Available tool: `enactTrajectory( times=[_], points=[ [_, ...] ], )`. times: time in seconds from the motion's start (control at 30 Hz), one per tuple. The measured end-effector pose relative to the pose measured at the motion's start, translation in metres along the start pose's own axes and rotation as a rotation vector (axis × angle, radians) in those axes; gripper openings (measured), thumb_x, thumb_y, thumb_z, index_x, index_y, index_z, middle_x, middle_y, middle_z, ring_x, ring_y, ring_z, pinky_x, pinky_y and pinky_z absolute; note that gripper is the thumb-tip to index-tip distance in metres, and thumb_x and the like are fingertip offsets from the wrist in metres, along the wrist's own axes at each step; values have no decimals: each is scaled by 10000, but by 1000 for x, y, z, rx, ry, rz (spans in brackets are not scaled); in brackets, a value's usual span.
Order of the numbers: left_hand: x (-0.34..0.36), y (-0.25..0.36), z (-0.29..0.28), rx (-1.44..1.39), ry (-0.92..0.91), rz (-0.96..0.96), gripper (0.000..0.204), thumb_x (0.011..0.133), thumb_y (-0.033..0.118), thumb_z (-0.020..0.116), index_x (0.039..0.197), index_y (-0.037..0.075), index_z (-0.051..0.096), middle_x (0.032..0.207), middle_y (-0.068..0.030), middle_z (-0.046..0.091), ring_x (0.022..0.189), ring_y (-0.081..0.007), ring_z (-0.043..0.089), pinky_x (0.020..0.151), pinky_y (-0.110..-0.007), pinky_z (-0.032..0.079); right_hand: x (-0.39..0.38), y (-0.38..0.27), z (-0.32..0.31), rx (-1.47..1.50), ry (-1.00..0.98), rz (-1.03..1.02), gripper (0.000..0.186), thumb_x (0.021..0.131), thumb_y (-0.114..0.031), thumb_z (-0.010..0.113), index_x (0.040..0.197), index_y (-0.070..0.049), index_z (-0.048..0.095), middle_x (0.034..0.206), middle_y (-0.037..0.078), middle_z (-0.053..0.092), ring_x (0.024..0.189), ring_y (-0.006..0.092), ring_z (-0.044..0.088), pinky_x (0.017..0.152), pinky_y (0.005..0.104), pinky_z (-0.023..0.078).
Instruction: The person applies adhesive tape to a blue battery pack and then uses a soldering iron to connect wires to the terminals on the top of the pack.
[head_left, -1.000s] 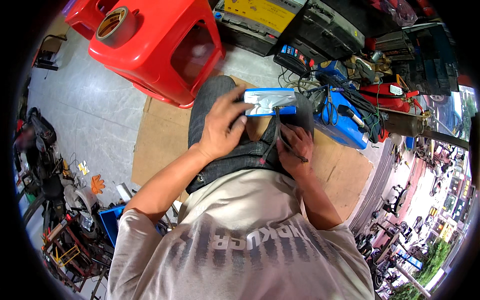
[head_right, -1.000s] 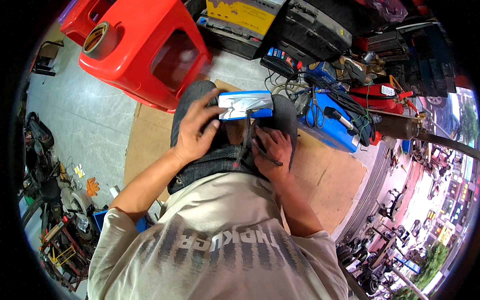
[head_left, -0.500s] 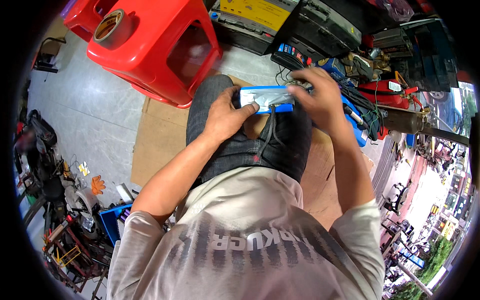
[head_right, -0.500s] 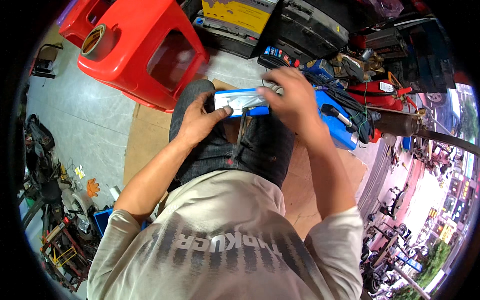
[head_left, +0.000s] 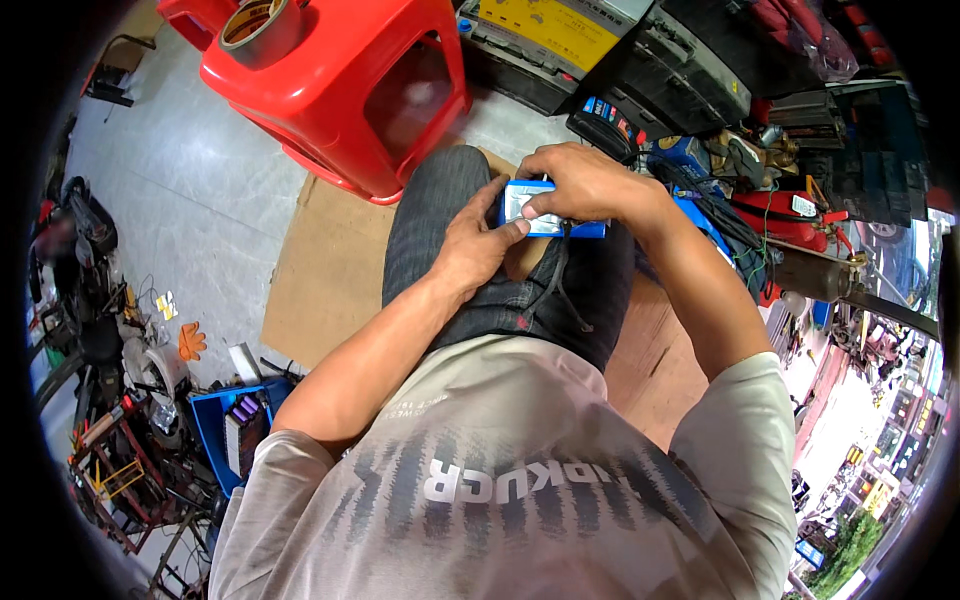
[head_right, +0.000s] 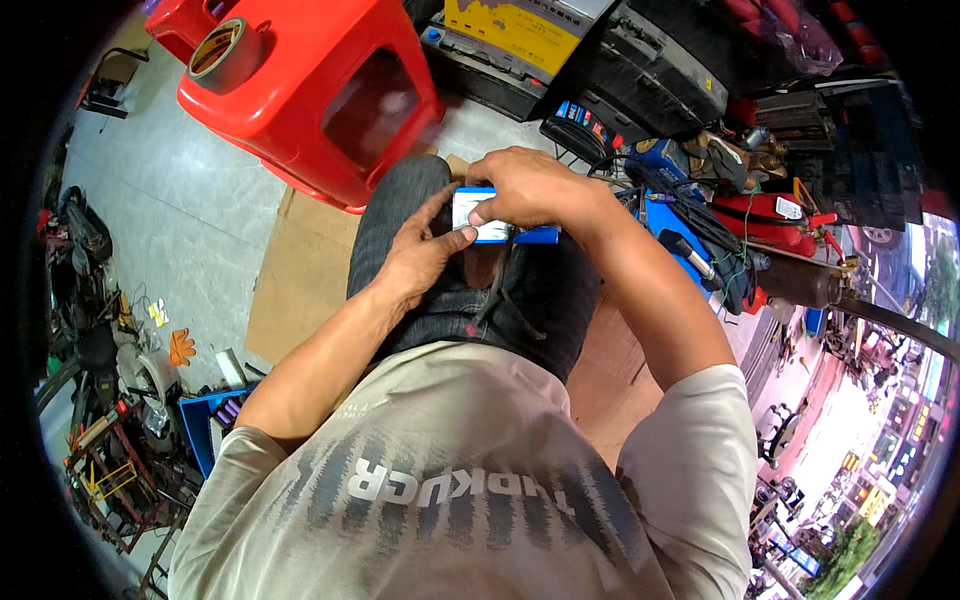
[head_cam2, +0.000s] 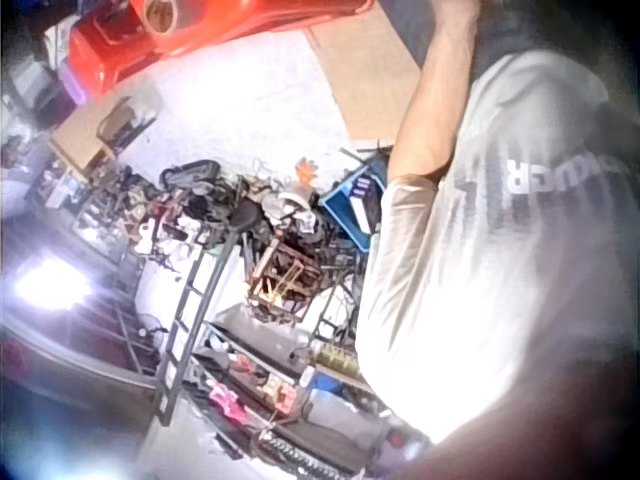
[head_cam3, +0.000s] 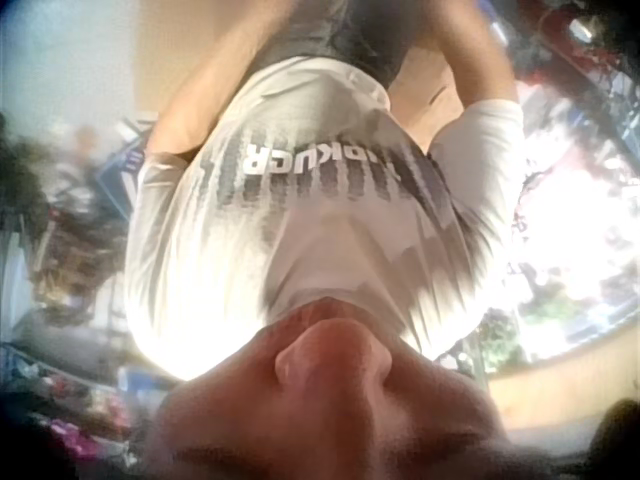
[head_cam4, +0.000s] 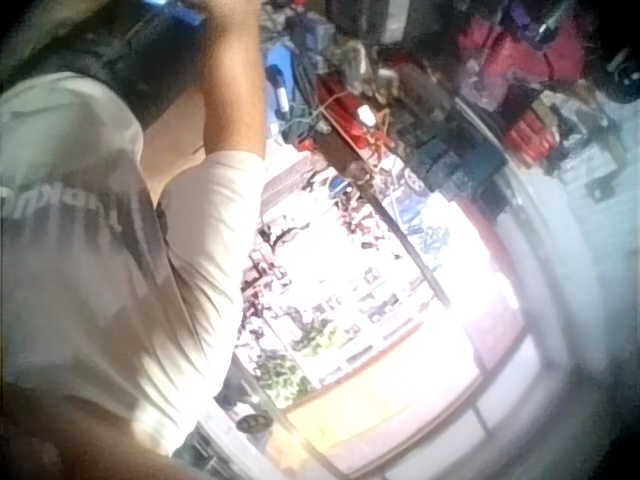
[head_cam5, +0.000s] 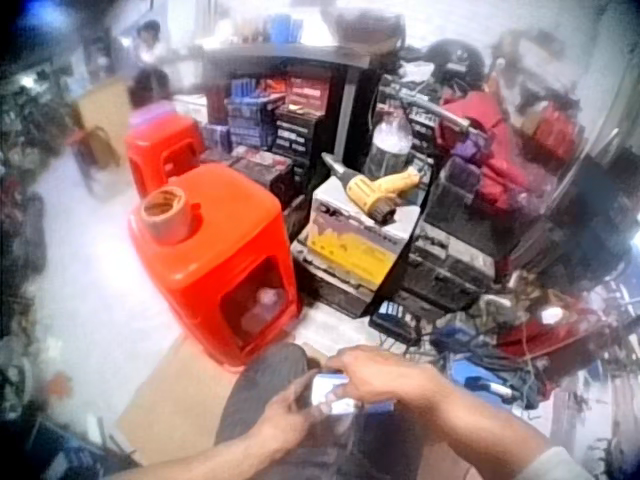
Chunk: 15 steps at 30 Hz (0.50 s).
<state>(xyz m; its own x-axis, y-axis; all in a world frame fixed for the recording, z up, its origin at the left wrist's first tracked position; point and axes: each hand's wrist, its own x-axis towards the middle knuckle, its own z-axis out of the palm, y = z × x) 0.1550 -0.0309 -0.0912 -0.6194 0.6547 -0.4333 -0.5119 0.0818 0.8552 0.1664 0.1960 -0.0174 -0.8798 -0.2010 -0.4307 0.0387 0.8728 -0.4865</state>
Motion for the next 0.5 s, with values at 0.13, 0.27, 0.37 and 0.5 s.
enactTrajectory(
  times=[0.13, 0.27, 0.37, 0.5],
  points=[
    [0, 1, -5, -28, -31, -8, 811, 1030, 1, 762, 1752, -2, 392, 1624, -210, 595, 1491, -250, 558, 1280, -378, 417, -5, -12, 11, -45, 25, 62, 560, 918, -424, 848, 1361, -88, 775, 1341, 203, 757, 1351, 422, 666, 1118, 548, 536],
    [-6, 6, -1, -132, -27, -44, 782, 1036, -21, 725, 1750, 8, 408, 1647, -198, 582, 1502, -254, 550, 1293, -380, 400, -3, -24, 3, -56, 1, 134, 564, 894, -411, 863, 1350, -91, 771, 1307, 205, 773, 1299, 426, 695, 1093, 532, 551],
    [-10, 5, -1, -173, -33, -33, 780, 1034, -37, 704, 1754, 19, 410, 1654, -193, 578, 1517, -256, 537, 1307, -382, 382, 1, -30, -8, -18, -48, 135, 560, 859, -399, 901, 1288, -62, 772, 1223, 224, 792, 1194, 439, 737, 1011, 525, 576],
    [-12, -8, -10, -187, -77, 18, 785, 1030, -53, 689, 1758, 29, 407, 1679, -178, 557, 1545, -254, 511, 1321, -382, 361, 7, -21, 1, -8, -28, 53, 594, 847, -460, 898, 1264, -55, 778, 1200, 238, 792, 1168, 451, 743, 985, 529, 579]
  ],
)
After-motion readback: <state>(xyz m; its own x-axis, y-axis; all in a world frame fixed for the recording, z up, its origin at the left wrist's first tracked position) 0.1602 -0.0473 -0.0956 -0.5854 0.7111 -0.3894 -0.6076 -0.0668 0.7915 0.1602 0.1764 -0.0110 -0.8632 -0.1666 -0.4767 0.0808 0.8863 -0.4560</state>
